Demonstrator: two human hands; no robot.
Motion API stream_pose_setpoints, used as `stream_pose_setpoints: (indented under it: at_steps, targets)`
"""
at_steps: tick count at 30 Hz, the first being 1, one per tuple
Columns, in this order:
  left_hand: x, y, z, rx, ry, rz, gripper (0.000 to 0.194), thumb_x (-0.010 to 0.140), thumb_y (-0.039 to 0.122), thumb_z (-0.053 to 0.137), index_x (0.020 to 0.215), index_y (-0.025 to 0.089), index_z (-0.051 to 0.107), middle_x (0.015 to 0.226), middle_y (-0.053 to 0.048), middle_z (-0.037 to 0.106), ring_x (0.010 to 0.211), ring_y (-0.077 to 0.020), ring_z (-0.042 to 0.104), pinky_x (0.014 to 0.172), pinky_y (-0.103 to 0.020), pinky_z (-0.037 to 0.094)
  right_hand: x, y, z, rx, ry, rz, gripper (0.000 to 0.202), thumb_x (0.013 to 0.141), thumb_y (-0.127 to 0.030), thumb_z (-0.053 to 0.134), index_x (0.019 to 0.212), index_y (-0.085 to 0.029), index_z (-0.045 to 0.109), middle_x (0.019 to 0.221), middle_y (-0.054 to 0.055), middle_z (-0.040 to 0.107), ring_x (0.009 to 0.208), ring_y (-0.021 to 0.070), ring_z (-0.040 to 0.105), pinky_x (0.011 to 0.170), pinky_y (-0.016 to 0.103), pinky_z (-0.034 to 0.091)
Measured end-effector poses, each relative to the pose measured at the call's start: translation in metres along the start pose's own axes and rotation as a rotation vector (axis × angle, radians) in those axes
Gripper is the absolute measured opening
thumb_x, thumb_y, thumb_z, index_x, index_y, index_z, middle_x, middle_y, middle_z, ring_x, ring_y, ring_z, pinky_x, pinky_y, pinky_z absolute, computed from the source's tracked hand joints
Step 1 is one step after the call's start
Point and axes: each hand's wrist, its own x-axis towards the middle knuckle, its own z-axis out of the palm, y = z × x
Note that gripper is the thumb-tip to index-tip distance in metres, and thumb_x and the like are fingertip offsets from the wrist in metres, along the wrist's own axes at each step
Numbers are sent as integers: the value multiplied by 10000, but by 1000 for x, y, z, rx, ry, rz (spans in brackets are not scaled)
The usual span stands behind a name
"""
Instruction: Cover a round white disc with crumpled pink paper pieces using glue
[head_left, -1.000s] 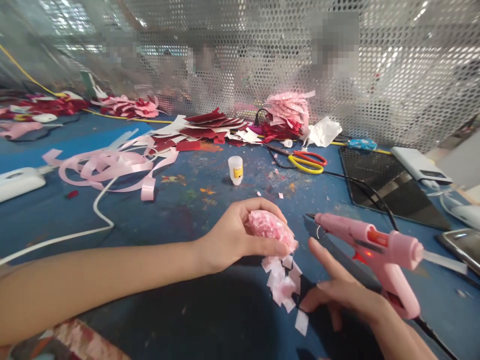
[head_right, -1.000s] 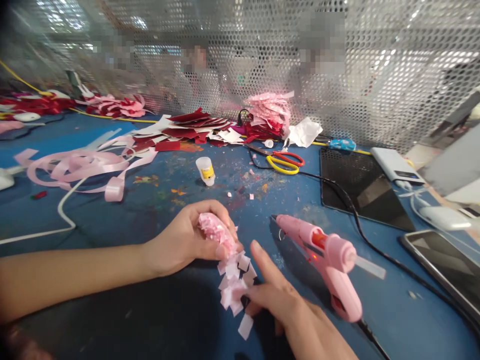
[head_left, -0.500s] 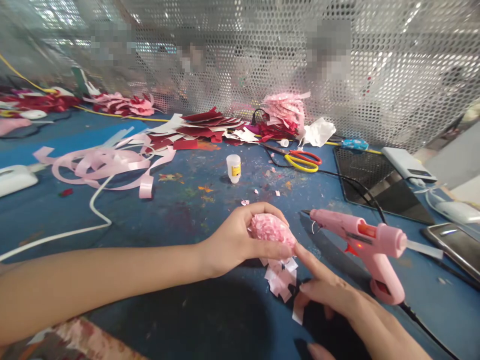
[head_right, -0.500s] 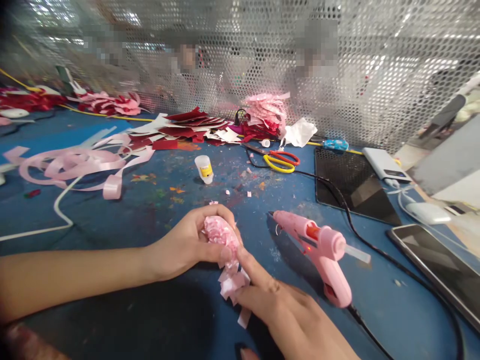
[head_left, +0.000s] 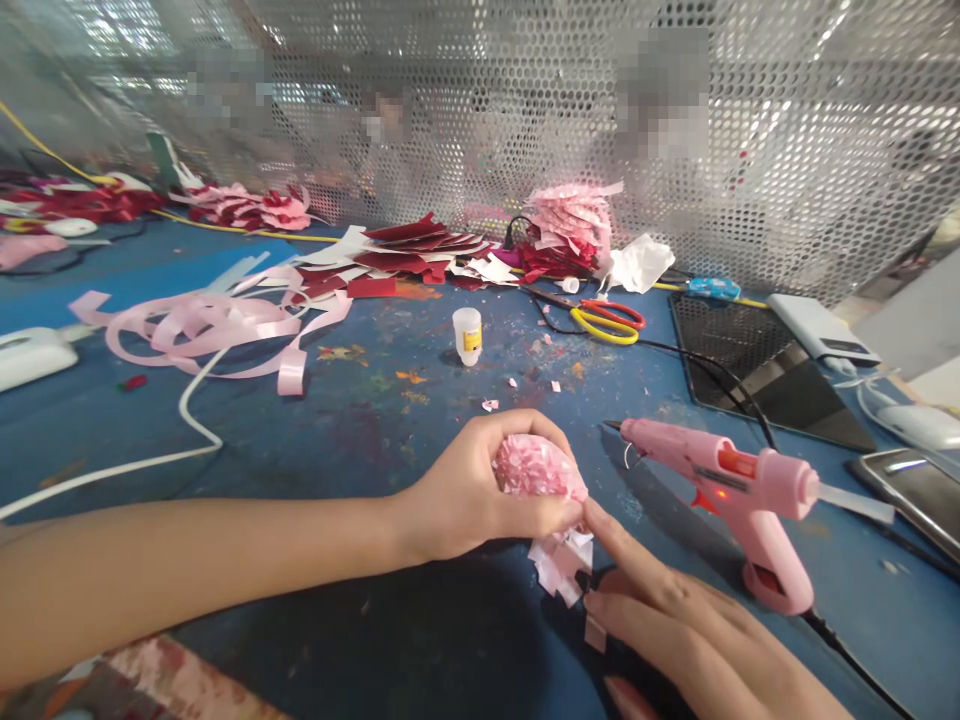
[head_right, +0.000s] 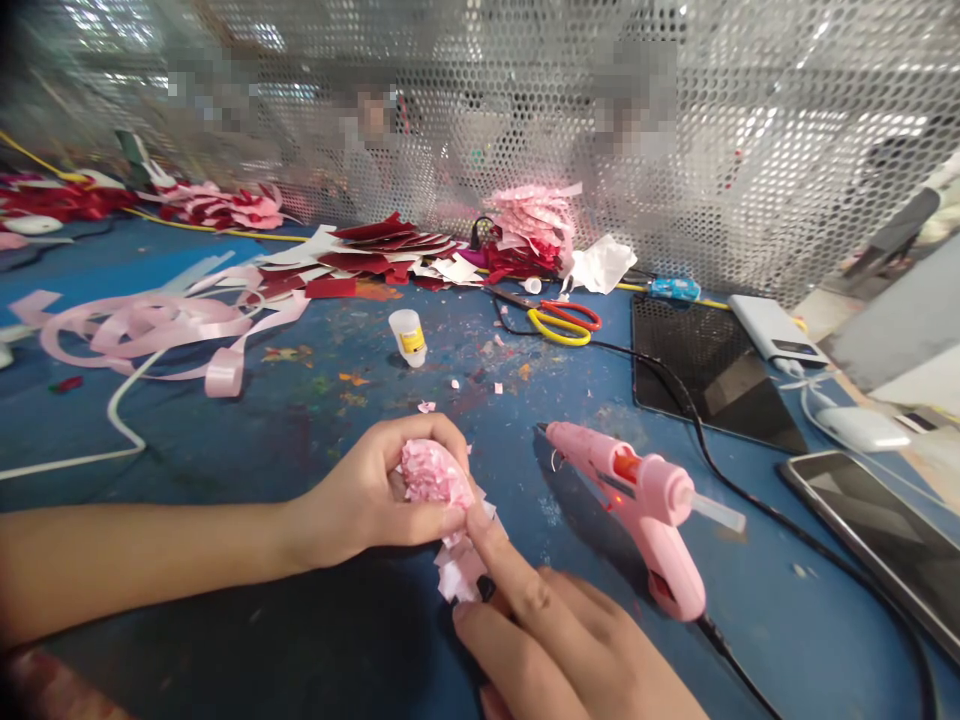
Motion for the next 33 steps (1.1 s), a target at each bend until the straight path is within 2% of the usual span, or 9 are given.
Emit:
stream_pose_setpoints:
  at_steps: [2,4,8,13,22,28,33]
  targets:
    - [0,0,-1,3,1,12,210,663,139,710,783,148,538,662,40,583,563,-51,503,521,-142,411,-1,-1,1,-5,15,7,203,859,-175,484,1003,-195,625,1196,94,631,931,151,677,770,179,548]
    - [1,-1,-2,3,-10,24,218,659,133,714,790,149,540,691,24,617,587,-66,542,542,-153,438,-2,-1,3,0,81,22,191,864,-190,477,988,-193,622,1192,96,634,902,149,686,763,182,553]
    - [3,-2,-4,-116,-44,5,232,674,98,693,828,161,531,703,18,661,619,-92,624,565,-161,476,-4,0,4,-9,167,44,158,850,-212,515,975,-185,607,1152,107,649,921,165,681,776,201,559]
    - [3,-3,-3,-213,-37,-55,262,677,78,662,857,175,498,643,23,661,579,-117,650,521,-174,476,-7,2,2,-33,153,43,151,848,-211,524,982,-186,589,1084,98,666,964,151,664,819,201,543]
    - [6,-6,-7,-30,-24,14,307,608,83,679,789,179,450,620,30,634,547,-132,632,502,-199,454,-17,1,9,-8,139,70,193,837,-154,510,1017,-187,574,1086,80,657,945,123,662,812,177,539]
    - [4,-4,-7,-35,-29,-38,382,591,84,695,789,194,388,604,44,620,526,-120,616,475,-181,431,-11,1,5,10,135,49,213,806,-149,535,1014,-181,569,1062,82,670,926,136,671,783,177,550]
    - [7,-4,-3,-255,2,-109,376,656,124,708,824,195,379,651,30,636,567,-140,649,521,-213,482,-4,3,2,8,135,45,171,815,-148,514,974,-188,560,999,68,687,906,119,674,763,157,547]
